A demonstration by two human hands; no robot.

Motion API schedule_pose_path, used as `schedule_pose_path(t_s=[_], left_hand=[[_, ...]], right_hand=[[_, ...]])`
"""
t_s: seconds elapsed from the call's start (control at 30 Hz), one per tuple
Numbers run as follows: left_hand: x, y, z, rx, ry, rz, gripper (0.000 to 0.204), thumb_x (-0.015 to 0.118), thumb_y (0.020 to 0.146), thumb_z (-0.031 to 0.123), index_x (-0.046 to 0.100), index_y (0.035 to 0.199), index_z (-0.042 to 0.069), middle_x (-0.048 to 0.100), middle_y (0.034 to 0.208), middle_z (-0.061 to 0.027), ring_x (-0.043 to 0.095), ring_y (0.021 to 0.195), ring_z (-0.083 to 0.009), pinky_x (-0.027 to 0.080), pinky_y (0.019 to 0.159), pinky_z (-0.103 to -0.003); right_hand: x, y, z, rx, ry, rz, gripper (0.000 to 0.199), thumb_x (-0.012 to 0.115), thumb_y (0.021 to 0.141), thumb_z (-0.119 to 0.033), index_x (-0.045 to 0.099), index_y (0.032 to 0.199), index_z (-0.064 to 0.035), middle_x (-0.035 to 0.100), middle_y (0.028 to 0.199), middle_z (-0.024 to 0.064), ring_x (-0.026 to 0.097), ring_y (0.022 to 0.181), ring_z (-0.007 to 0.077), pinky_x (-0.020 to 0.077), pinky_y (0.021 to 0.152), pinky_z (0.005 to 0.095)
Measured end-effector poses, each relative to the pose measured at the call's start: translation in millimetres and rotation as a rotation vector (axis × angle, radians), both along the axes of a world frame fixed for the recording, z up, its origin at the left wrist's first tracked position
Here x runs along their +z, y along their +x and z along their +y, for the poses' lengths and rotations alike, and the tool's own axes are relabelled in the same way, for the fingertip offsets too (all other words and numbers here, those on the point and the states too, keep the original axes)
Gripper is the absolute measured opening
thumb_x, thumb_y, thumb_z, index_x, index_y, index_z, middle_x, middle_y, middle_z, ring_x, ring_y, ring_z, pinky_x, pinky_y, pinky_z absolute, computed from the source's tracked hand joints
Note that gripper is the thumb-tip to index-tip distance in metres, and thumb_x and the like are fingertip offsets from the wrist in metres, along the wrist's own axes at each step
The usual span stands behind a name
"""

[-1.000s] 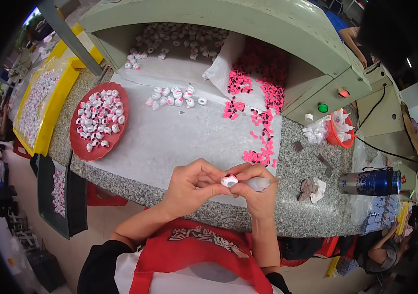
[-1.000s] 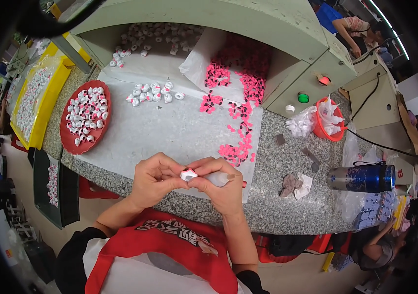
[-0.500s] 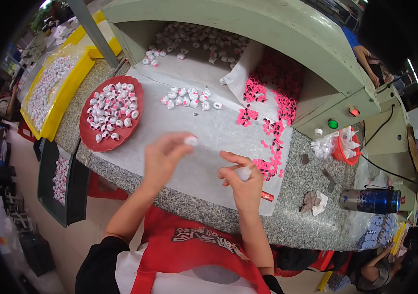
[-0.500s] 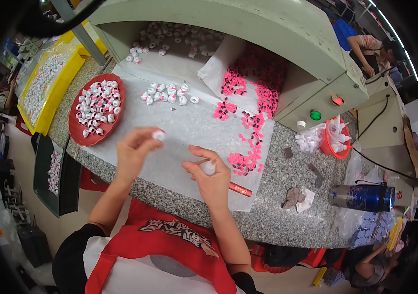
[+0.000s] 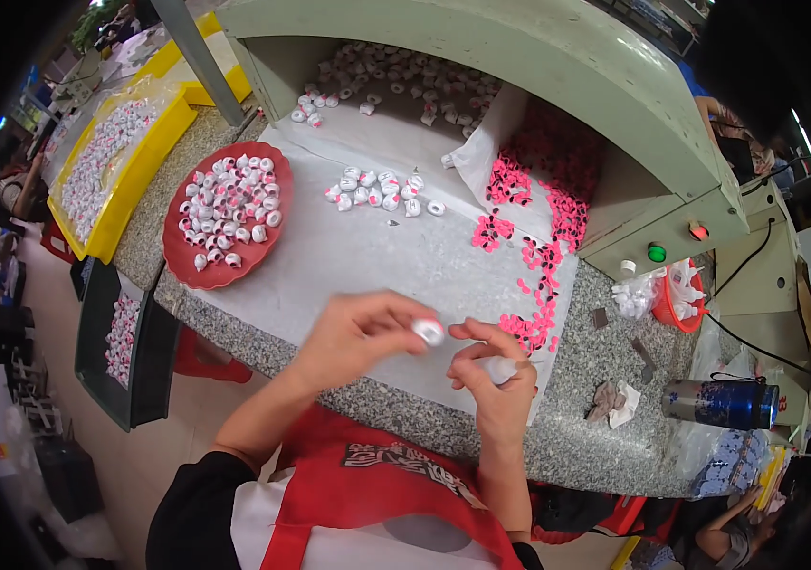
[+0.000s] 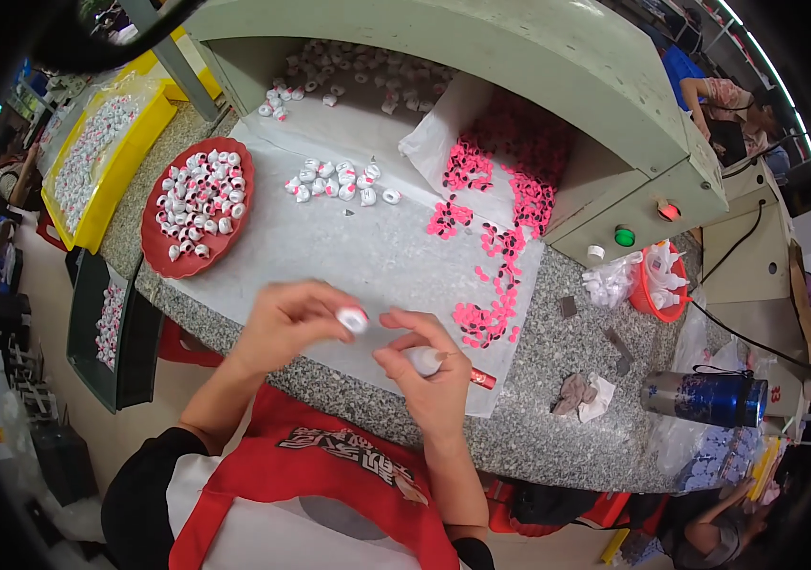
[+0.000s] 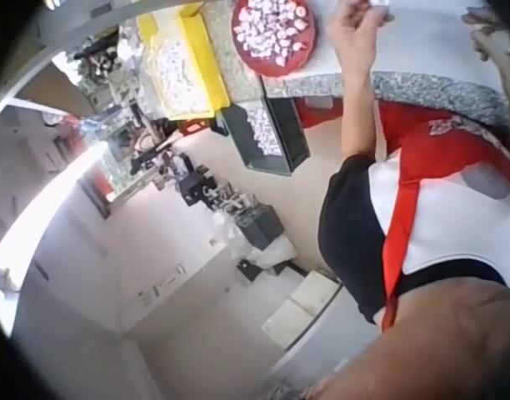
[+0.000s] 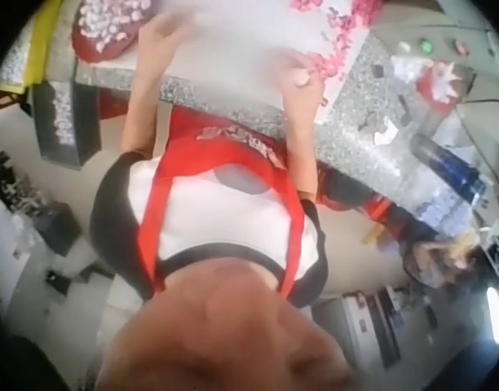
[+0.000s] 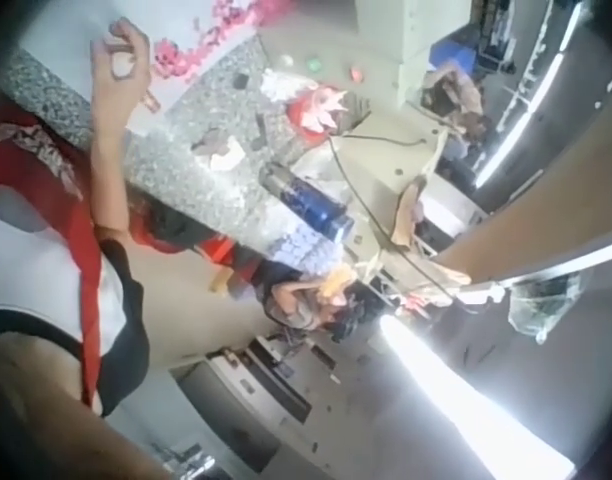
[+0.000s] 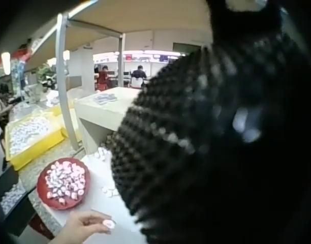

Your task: The person is manually assembling small pink floral-shaped plastic parts into white plastic caps at a workbench.

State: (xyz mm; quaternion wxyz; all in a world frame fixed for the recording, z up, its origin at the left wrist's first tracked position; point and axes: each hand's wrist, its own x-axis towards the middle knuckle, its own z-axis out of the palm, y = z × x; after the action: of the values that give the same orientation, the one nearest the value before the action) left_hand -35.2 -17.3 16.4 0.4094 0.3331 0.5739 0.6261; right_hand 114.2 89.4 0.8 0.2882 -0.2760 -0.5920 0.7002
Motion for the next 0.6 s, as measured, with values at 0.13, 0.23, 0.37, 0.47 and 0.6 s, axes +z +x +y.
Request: schedule_pose_path(t_s=[0.13, 0.23, 0.37, 0.47, 0.6], left_hand=[[-1, 24, 4, -0.055, 0.064, -0.022, 0.027, 0.065, 0.072, 0.000, 0.056, 0.098, 0.000, 0.062, 0.079, -0.0066, 0.061, 0.071, -0.0101, 0.049, 0.066, -0.022], [4, 27, 7, -0.042, 0.040, 0.156, 0.030, 0.066, 0.072, 0.001, 0.055, 0.100, 0.000, 0.062, 0.076, -0.0064, 0.061, 0.070, -0.0105, 0.050, 0.064, -0.023], [8, 30, 8, -0.037, 0.048, 0.313, 0.033, 0.065, 0.071, -0.003, 0.054, 0.102, 0.000, 0.061, 0.078, -0.0067, 0.061, 0.070, -0.0114, 0.049, 0.062, -0.021], [8, 29, 7, -0.028, 0.119, 0.390, 0.028, 0.065, 0.071, -0.003, 0.057, 0.097, -0.001, 0.061, 0.078, -0.0079, 0.061, 0.070, -0.0121, 0.049, 0.062, -0.022], [-5, 31, -1, 0.040, 0.150, 0.236, 0.023, 0.064, 0.072, -0.003, 0.060, 0.094, -0.001, 0.062, 0.081, -0.0093, 0.061, 0.070, -0.0128, 0.049, 0.061, -0.022]], right_hand=[[-1, 7, -1, 0.080, -0.096, 0.163, 0.024, 0.063, 0.070, 0.005, 0.059, 0.094, 0.0020, 0.059, 0.093, 0.0148, 0.056, 0.067, 0.0136, 0.0451, 0.053, 0.0212], [-7, 12, 3, 0.095, -0.179, 0.198, 0.020, 0.064, 0.070, 0.005, 0.061, 0.090, 0.0023, 0.059, 0.093, 0.0137, 0.056, 0.071, 0.0127, 0.0450, 0.054, 0.0202], [-10, 13, 5, 0.093, -0.250, 0.215, 0.019, 0.065, 0.070, 0.004, 0.061, 0.088, 0.0019, 0.059, 0.093, 0.0135, 0.056, 0.072, 0.0130, 0.0455, 0.054, 0.0207], [-10, 10, 4, 0.112, -0.249, 0.243, 0.016, 0.065, 0.070, 0.004, 0.061, 0.085, 0.0018, 0.059, 0.092, 0.0136, 0.056, 0.071, 0.0131, 0.0456, 0.055, 0.0207], [-19, 0, -1, 0.163, -0.301, 0.343, 0.014, 0.065, 0.069, 0.004, 0.061, 0.083, 0.0019, 0.059, 0.091, 0.0138, 0.056, 0.071, 0.0138, 0.0453, 0.054, 0.0206]])
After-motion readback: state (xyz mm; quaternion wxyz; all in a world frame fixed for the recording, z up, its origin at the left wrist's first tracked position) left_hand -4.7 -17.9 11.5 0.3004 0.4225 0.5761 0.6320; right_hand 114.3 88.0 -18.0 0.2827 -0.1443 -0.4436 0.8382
